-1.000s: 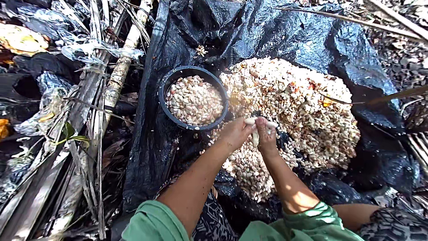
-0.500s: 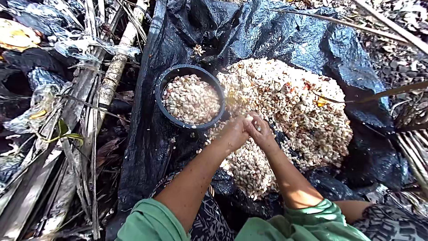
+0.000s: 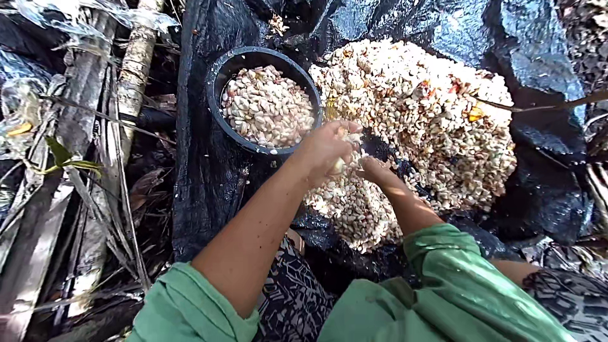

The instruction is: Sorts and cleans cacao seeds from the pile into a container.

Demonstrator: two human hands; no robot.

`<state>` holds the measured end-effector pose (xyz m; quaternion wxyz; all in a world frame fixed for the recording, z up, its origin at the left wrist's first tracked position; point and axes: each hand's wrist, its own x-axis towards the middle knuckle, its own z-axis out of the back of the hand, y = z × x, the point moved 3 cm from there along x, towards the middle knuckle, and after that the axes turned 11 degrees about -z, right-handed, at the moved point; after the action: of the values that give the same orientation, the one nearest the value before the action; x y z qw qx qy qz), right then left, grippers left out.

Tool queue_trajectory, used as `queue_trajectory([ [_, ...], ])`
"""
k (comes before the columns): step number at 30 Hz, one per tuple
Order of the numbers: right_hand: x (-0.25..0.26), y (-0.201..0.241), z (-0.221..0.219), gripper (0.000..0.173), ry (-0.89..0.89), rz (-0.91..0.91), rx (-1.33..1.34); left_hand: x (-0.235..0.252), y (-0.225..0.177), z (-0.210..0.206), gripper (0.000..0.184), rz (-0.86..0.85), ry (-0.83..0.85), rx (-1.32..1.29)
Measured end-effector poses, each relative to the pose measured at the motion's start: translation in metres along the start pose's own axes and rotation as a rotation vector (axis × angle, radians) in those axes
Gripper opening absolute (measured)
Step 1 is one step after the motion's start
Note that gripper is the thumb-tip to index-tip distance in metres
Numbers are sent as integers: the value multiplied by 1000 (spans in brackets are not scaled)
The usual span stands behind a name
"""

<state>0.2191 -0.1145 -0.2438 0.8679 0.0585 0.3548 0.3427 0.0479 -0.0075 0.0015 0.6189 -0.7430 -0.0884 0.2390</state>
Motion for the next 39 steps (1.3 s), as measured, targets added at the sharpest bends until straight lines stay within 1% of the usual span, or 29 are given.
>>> queue_trajectory([
  [1,11,-1,-18,52,-2,-1,5,-1,2,1,36,-4,-19,2],
  [3,28,8,-53,65,-32,40,125,-1,4,3,34,-18,-52,-6],
  [4,29,18,-70,71,0,49,146,0,4,4,33,-25,-72,-26],
  [5,20,30,-84,75,74,47,116,0,4,4,31,-28,-101,-40],
  [6,5,42,-95,70,136,47,80,1,4,5,28,-22,-137,-47],
  [7,-9,48,-104,63,162,62,69,1,5,5,26,-17,-170,-56],
  [9,-21,41,-112,54,143,100,86,3,4,7,24,-17,-219,-90],
  [10,-24,34,-111,51,155,100,97,5,4,8,23,-16,-229,-111],
  [13,-32,19,-89,47,258,35,122,4,4,8,22,-32,-210,-152],
  [14,-31,12,-84,45,247,-6,130,2,2,8,21,-53,-188,-143],
  [16,-29,-10,-75,47,178,-130,209,-6,-1,9,20,-107,-133,-88],
  [17,-32,-21,-63,47,133,-178,241,-11,-3,11,21,-144,-106,-37],
  [19,-36,-58,-42,39,15,-236,310,-18,-5,17,21,-233,-84,97],
  [21,-38,-108,-35,37,-60,-310,294,-27,-7,23,22,-311,-92,201],
  [23,-40,-157,-50,43,-80,-341,240,-32,-8,29,24,-373,-85,240],
  [24,-41,-175,-65,52,-103,-330,238,-33,-8,31,25,-388,-74,245],
  [25,-44,-180,-80,61,-109,-336,231,-32,-6,32,25,-381,-66,250],
  [26,-49,-168,-94,66,-97,-350,220,-30,-4,32,25,-358,-60,256],
  [28,-52,-117,-112,52,-92,-406,201,-22,3,30,23,-294,-43,263],
  [29,-50,-88,-111,47,-93,-452,254,-17,4,27,21,-262,-40,260],
  [30,-48,-65,-106,46,-80,-475,321,-12,5,25,19,-227,-39,253],
  [31,-44,-50,-100,46,-52,-457,382,-9,4,22,20,-190,-32,250],
  [33,-32,-40,-88,50,-34,-284,441,-4,3,15,28,-153,-46,228],
  [34,-26,-39,-84,49,-30,-198,445,-4,3,12,30,-152,-49,214],
  [35,-24,-39,-79,48,-29,-150,445,-5,3,10,31,-153,-50,215],
  [37,-27,-48,-65,48,-57,-148,403,-9,2,11,31,-167,-55,226],
  [39,-34,-77,-52,45,-88,-233,287,-13,2,16,29,-179,-70,252],
])
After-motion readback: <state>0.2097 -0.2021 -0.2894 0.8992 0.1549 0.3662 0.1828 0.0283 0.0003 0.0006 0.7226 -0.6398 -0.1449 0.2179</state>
